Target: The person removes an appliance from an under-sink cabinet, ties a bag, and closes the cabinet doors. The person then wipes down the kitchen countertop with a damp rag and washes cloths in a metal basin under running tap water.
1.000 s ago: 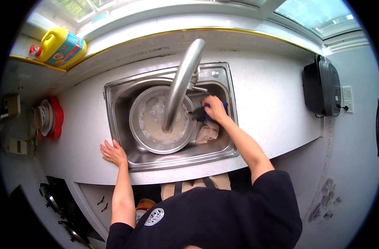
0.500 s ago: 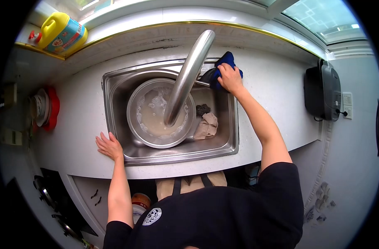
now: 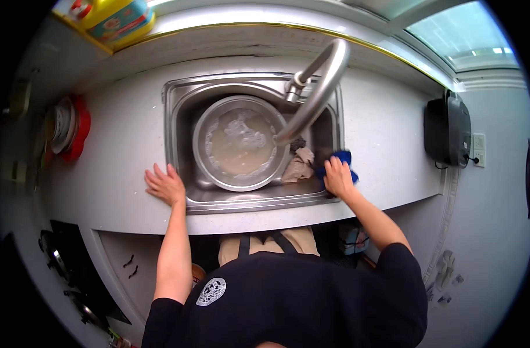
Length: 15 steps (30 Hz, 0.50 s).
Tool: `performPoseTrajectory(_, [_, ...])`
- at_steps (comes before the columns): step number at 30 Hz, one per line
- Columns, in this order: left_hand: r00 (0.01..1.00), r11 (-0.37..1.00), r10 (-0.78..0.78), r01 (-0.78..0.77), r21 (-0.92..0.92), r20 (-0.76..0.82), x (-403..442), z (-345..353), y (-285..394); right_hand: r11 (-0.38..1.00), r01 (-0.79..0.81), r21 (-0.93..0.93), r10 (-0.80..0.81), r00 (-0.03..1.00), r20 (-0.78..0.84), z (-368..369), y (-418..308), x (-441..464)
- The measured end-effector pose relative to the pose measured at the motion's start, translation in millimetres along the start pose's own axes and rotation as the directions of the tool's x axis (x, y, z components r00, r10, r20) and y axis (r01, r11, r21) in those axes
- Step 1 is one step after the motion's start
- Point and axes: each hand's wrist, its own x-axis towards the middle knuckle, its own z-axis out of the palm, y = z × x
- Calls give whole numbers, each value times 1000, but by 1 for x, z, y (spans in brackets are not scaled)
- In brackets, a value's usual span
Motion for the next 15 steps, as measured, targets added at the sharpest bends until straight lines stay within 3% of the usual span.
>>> performPoseTrajectory(1, [1000,1000,-9,8,-9,-6,1,0,-1,997,-34,69,38,998,-56,9,-14,-23])
performPoseTrajectory(3, [1000,999,-20,20,-30,-11,2,0,1,860,-363,359,360,930,78,17,-43,-51])
performPoseTrajectory(4, [1000,997,-30,30,-65,0,2,-2,2,830,-411,378,416,906,72,18,-52,-52])
performPoseTrajectory(8, [996,974,-84,87,-208,22,2,-3,-2,828,-164,536,203,979,-14,18,-147,-14])
performPoseTrajectory(12, [978,903,-200,205,-378,54,3,-4,-6,622,96,777,-10,993,-115,2,-301,56])
performPoseTrajectory(14, [965,778,-245,254,-574,95,11,-2,-22,550,87,830,-38,996,-79,-13,-371,93])
performPoseTrajectory(15, [961,662,-248,261,-703,122,17,2,-37,491,124,862,26,987,-157,-25,-392,106])
